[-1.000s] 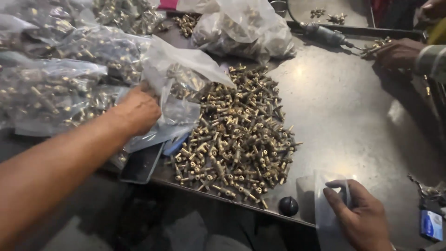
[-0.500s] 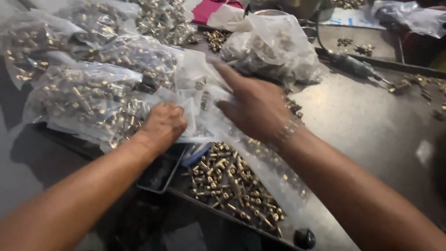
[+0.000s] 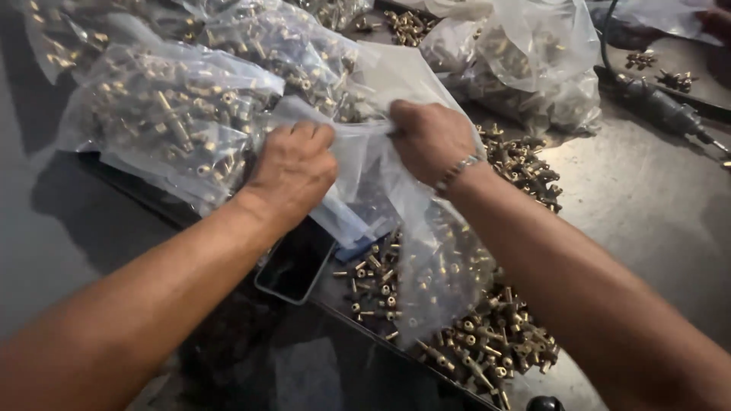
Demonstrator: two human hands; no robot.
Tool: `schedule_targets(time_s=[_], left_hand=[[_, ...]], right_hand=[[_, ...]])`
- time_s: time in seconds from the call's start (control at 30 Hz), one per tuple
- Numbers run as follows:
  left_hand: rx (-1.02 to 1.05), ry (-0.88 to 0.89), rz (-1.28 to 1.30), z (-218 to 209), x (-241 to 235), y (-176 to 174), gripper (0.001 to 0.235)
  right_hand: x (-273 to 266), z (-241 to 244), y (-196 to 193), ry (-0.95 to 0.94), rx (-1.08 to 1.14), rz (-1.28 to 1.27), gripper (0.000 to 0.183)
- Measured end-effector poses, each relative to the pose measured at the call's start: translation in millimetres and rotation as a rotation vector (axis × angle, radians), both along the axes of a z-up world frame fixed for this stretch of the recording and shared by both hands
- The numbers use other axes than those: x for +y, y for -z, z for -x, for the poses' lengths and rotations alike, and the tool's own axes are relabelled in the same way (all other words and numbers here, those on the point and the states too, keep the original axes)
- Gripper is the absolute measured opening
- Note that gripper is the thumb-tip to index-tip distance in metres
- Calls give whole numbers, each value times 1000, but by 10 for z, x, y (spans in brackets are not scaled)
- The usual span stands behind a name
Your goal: The person places small brass T-shaped metal fittings into clear plastic bags, handles the fittings one by one to check them, and then puts the filled bags onto a pile at the edge of the metal table.
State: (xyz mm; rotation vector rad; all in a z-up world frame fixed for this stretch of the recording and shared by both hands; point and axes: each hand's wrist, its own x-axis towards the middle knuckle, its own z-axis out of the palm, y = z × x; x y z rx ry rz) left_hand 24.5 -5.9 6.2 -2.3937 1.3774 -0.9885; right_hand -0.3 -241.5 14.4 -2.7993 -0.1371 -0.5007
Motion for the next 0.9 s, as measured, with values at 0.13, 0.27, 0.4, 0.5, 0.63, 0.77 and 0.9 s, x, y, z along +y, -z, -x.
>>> schedule_targets(time_s=[0.13,0.27,0.4,0.5,0.63,0.77,0.9], left_hand=[[58,-95,-157,-342,-344,307,10],[392,-237,-123,-539,-764,388,14],[923,-313,176,-950,-953,836,30],[1216,-119,335,-1126,-948,992,35],[755,-238,272,-466,-828,342,31],[593,-90,562,415,-716,-193,22],[903,309,696,1414,-970,-475,65]], right_hand=[[-270,405,1,18,-38,-53,18],[-412,652,-3,46,-108,-119,21],[-482,737,157,8,-36,-453,22],[-541,964,-108,49,87,-657,46],[-814,1531,-237,103,118,-767,52],[-1138,2149,-194,103,76,-994,29],[-1090,2658,-235,97,97,-1055,19]])
